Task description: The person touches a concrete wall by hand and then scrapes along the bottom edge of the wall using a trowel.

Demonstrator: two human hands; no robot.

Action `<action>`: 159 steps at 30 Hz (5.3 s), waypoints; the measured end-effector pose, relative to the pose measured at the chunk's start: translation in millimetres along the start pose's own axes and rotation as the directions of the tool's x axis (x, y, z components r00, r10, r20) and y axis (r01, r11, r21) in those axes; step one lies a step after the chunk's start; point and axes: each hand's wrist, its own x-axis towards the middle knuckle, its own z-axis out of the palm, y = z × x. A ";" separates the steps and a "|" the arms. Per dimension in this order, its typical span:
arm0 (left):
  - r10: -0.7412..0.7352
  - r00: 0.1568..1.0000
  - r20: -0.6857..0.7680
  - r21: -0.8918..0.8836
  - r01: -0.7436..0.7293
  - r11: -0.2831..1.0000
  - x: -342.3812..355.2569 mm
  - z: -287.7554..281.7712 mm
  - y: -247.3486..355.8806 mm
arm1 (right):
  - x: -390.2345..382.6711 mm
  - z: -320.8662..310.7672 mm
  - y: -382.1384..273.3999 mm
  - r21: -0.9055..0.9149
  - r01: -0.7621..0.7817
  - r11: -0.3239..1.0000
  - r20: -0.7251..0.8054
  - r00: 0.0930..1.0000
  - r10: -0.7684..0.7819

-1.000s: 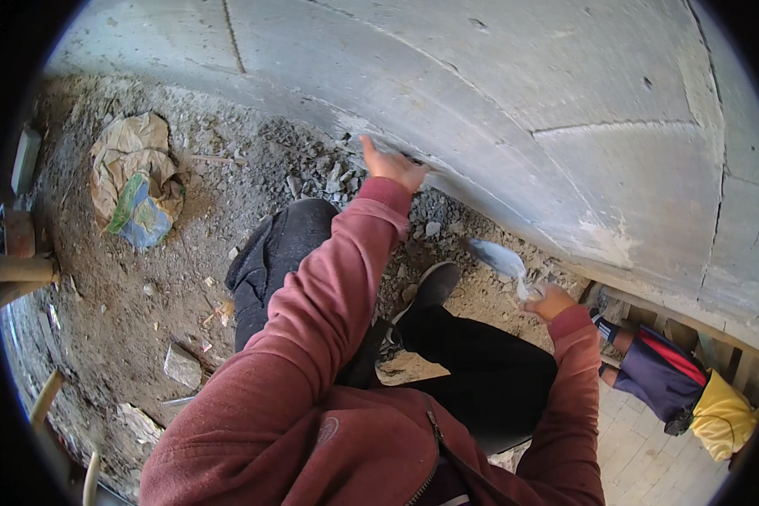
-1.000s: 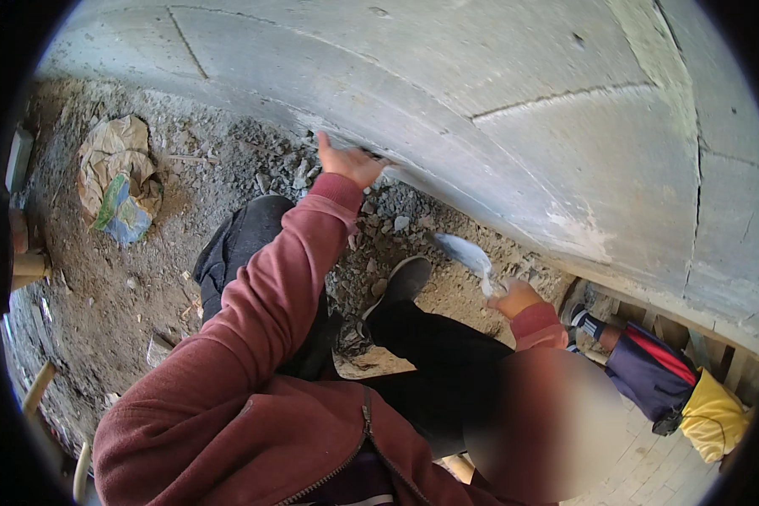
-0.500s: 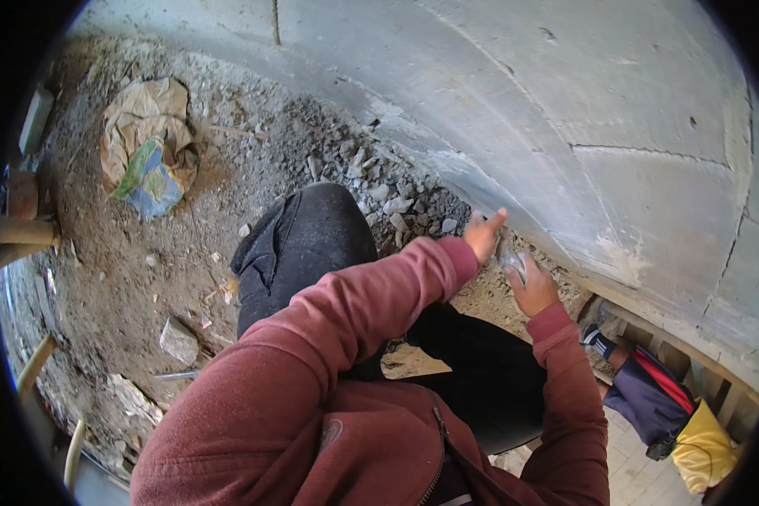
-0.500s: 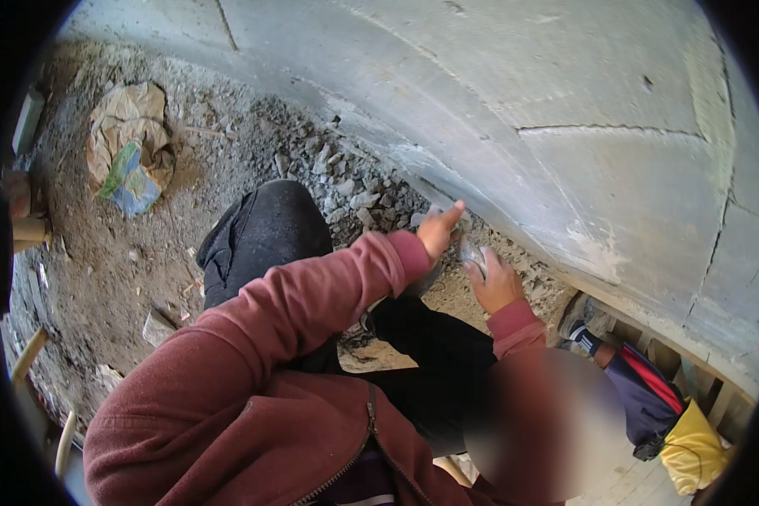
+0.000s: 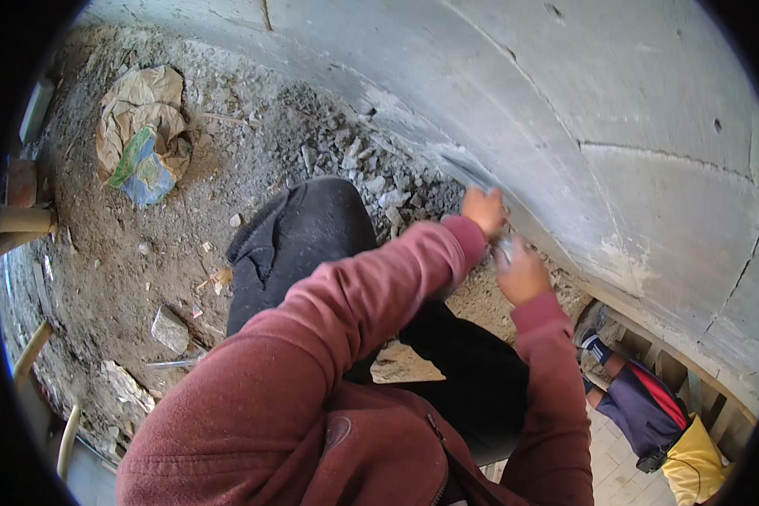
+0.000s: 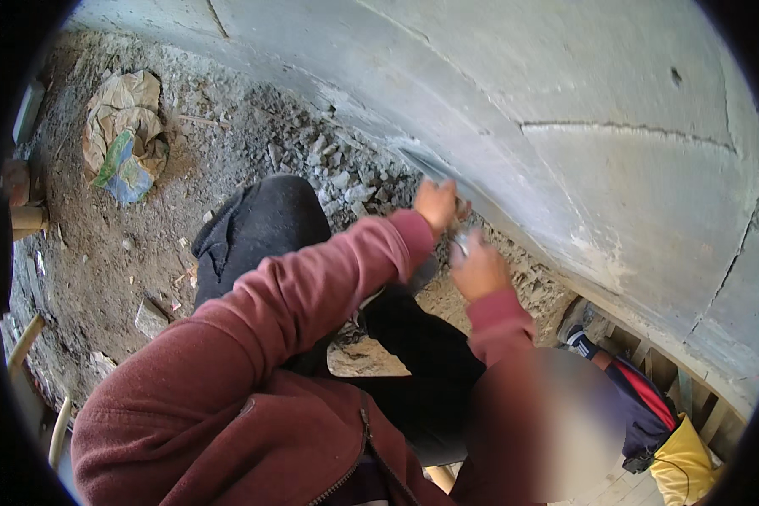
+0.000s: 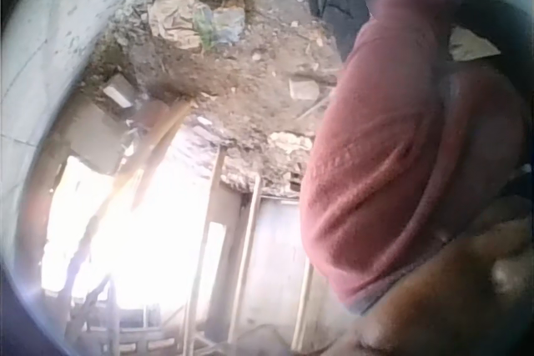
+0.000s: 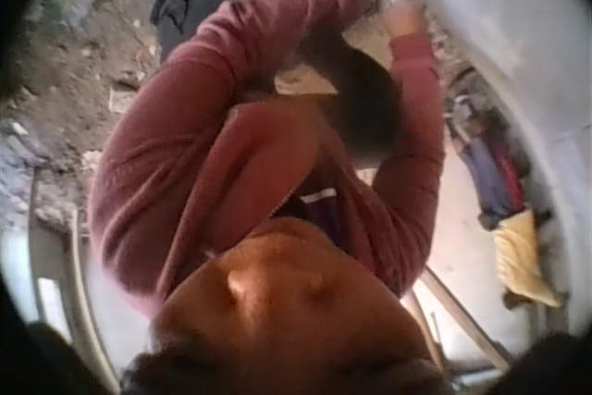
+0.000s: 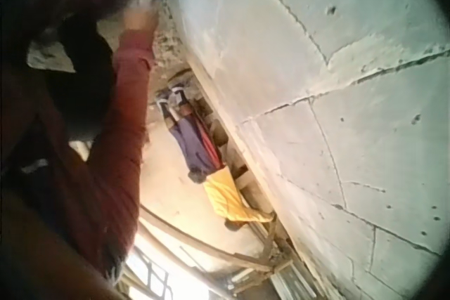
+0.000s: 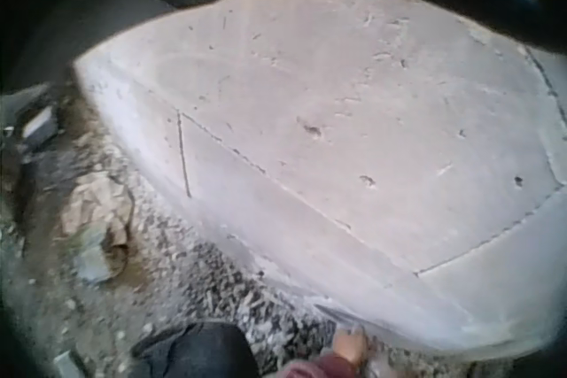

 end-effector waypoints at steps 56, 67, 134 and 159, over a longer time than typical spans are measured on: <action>-0.091 0.982 0.165 -0.007 0.093 0.996 11.6 -44.9 39.0 | -14.9 -30.1 -79.2 0.916 -0.379 0.131 0.358 0.920 0.157; -0.179 0.955 0.238 0.021 0.180 0.984 12.2 -54.4 26.0 | -16.3 4.7 -85.6 0.861 -0.410 0.300 0.338 0.903 0.266; -0.025 0.962 0.273 0.444 -0.102 0.890 0.8 -64.4 85.7 | -19.1 -72.0 -113.1 0.853 -0.264 0.450 0.205 0.963 0.175; 0.109 0.963 0.246 0.158 -0.151 0.976 13.5 -61.4 36.2 | -33.4 -50.2 -109.9 0.734 -0.097 0.673 0.032 0.994 0.108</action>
